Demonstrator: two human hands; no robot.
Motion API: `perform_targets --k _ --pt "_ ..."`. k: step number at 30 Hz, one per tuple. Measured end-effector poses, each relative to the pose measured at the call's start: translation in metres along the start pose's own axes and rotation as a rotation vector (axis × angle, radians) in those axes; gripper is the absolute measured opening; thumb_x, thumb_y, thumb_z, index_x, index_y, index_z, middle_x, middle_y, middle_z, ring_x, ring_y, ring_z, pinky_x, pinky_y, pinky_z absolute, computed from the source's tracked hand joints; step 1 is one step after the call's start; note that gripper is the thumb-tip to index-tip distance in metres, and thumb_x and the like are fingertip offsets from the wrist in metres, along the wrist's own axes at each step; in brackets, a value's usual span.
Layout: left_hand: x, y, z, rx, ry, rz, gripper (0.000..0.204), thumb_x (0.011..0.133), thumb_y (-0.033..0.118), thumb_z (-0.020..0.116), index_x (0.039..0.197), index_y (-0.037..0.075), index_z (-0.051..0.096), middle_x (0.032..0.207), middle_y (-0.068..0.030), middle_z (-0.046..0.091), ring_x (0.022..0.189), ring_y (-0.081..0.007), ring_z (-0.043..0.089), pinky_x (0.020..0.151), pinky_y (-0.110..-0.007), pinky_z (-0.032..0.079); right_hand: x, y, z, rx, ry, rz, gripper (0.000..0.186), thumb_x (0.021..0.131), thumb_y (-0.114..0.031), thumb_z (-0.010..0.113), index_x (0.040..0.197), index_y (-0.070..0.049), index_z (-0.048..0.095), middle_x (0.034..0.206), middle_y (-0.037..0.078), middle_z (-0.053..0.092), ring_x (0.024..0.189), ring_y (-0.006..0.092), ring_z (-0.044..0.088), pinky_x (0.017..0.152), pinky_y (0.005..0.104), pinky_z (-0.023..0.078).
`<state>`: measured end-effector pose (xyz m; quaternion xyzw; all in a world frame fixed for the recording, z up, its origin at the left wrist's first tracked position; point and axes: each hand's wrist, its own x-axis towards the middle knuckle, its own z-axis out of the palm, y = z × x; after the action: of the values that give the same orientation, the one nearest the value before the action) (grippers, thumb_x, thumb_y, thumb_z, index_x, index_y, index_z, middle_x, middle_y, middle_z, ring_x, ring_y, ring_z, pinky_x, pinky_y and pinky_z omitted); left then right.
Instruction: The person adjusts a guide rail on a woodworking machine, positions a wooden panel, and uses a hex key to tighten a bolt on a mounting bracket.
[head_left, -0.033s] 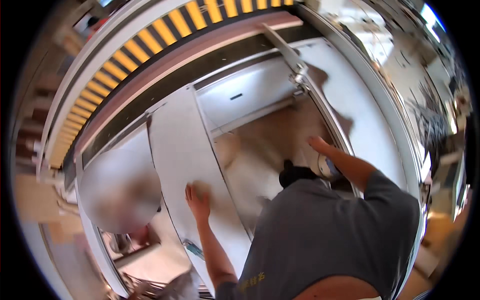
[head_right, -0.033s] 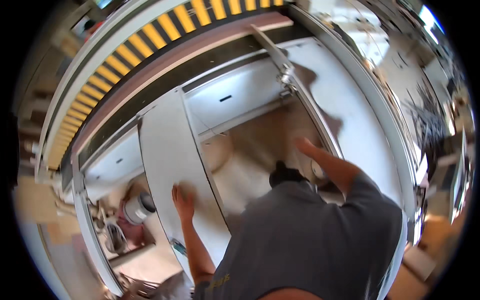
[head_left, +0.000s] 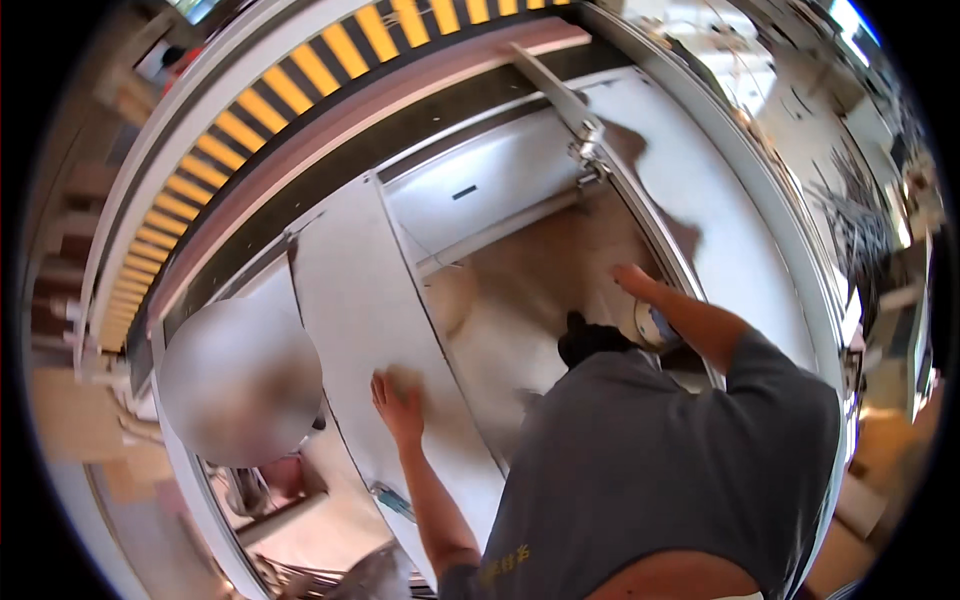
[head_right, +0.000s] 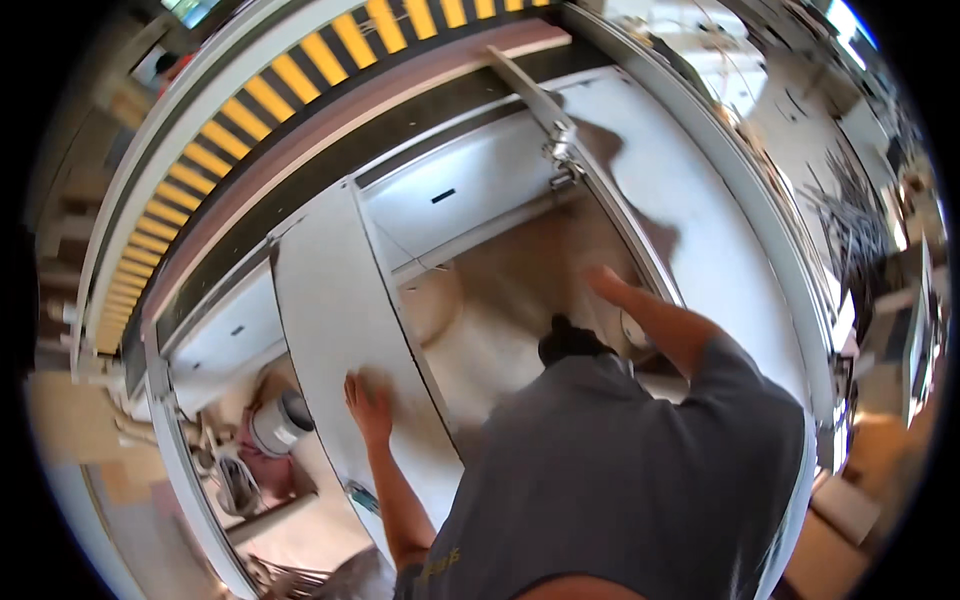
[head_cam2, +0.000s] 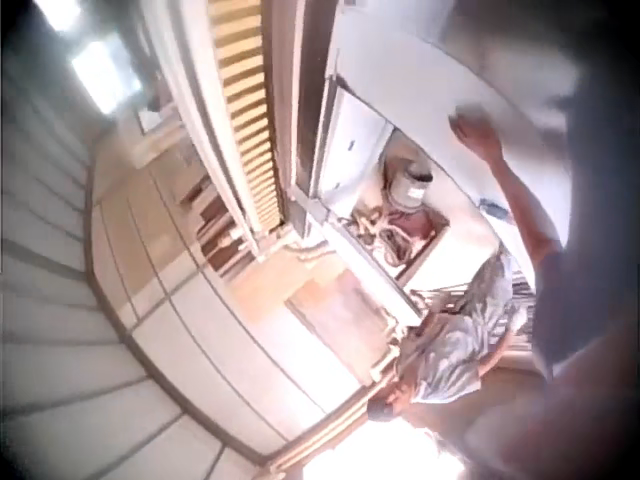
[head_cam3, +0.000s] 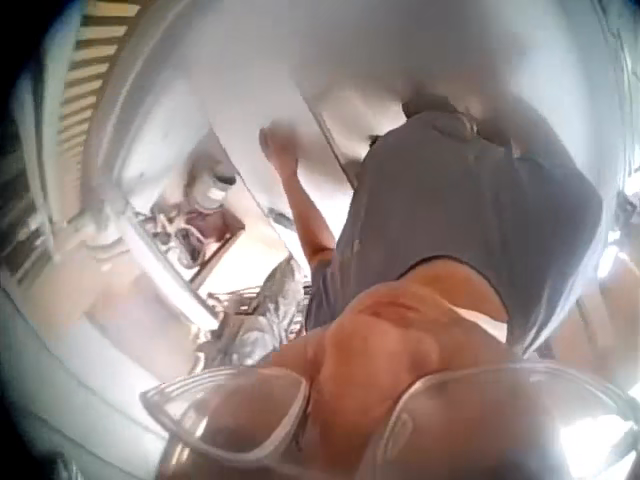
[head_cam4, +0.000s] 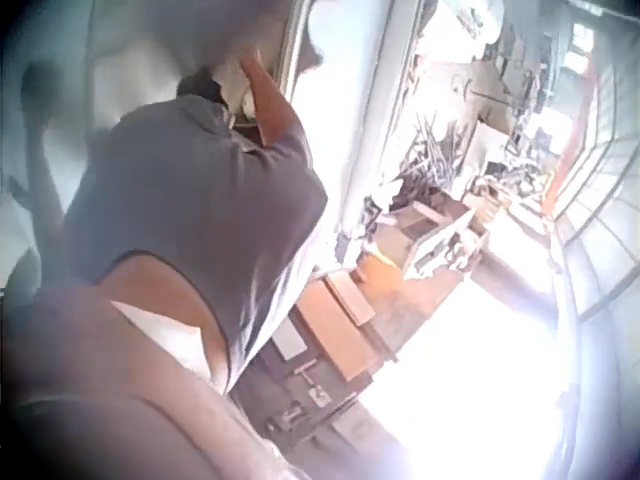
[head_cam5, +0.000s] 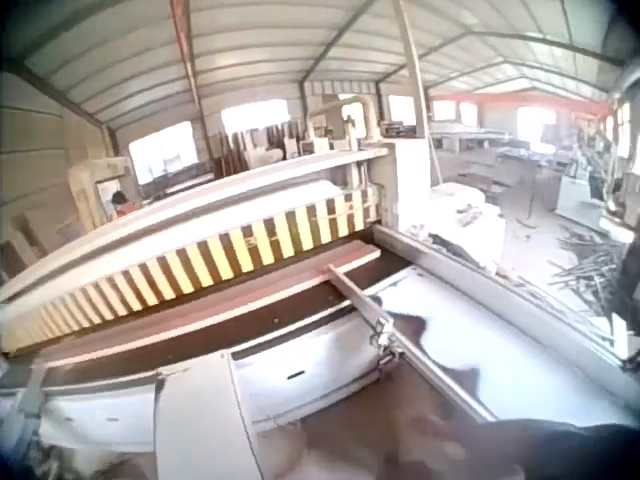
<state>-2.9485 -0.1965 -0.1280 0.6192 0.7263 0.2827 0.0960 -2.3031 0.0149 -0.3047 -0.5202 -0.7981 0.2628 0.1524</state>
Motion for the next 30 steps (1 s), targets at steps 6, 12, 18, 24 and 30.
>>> perform_targets --k 6,12,18,24,30 --pt "0.03 0.039 0.025 0.231 -0.074 -0.135 0.077 0.089 0.035 0.073 0.153 0.005 0.041 0.161 -0.0262 0.034 0.149 -0.0477 0.028 0.121 -0.058 0.025 0.062 -0.157 -0.106 0.624 -0.097 0.786 0.083 0.096 -0.068 0.05 0.155 -0.01 0.043 0.153 0.022 0.048 0.142 0.0322 0.047 0.114 0.0419 0.039" --pt "0.162 0.176 0.074 -0.329 -0.735 -0.036 0.078 0.092 0.024 0.075 0.155 0.001 0.036 0.159 -0.025 0.037 0.147 -0.0384 0.039 0.119 -0.046 0.033 0.144 -0.115 -0.086 0.877 0.195 0.773 0.095 0.094 -0.071 0.052 0.16 -0.006 0.031 0.163 0.02 0.035 0.15 0.0332 0.033 0.122 0.0407 0.028" --pt "0.389 0.357 0.188 -0.792 -0.755 -0.315 0.082 0.099 0.042 0.066 0.16 0.002 0.027 0.16 -0.016 0.038 0.144 -0.0312 0.043 0.117 -0.048 0.035 0.188 -0.041 -0.044 1.021 0.209 0.428 0.063 0.102 -0.062 0.048 0.071 -0.008 0.059 0.072 0.001 0.059 0.07 0.0141 0.052 0.07 0.0329 0.042" --pt "0.544 0.451 0.324 -0.779 -0.935 -0.636 0.114 0.081 0.072 0.07 0.163 0.014 0.015 0.167 -0.0173 0.016 0.141 -0.0445 0.036 0.112 -0.066 0.031 0.189 -0.055 -0.037 1.344 0.204 0.419 0.054 0.104 -0.055 0.052 0.083 -0.006 0.061 0.073 0.004 0.058 0.069 0.0139 0.054 0.068 0.0328 0.046" --pt "0.568 0.488 0.381 -0.675 -1.061 -0.644 0.056 0.086 0.05 0.06 0.13 0.016 0.06 0.126 -0.0079 0.06 0.118 -0.0291 0.054 0.099 -0.059 0.043 0.196 -0.054 -0.028 1.051 0.235 0.546 0.07 0.101 -0.062 0.048 0.091 0.006 0.062 0.083 0.022 0.064 0.078 0.0324 0.058 0.08 0.047 0.047"
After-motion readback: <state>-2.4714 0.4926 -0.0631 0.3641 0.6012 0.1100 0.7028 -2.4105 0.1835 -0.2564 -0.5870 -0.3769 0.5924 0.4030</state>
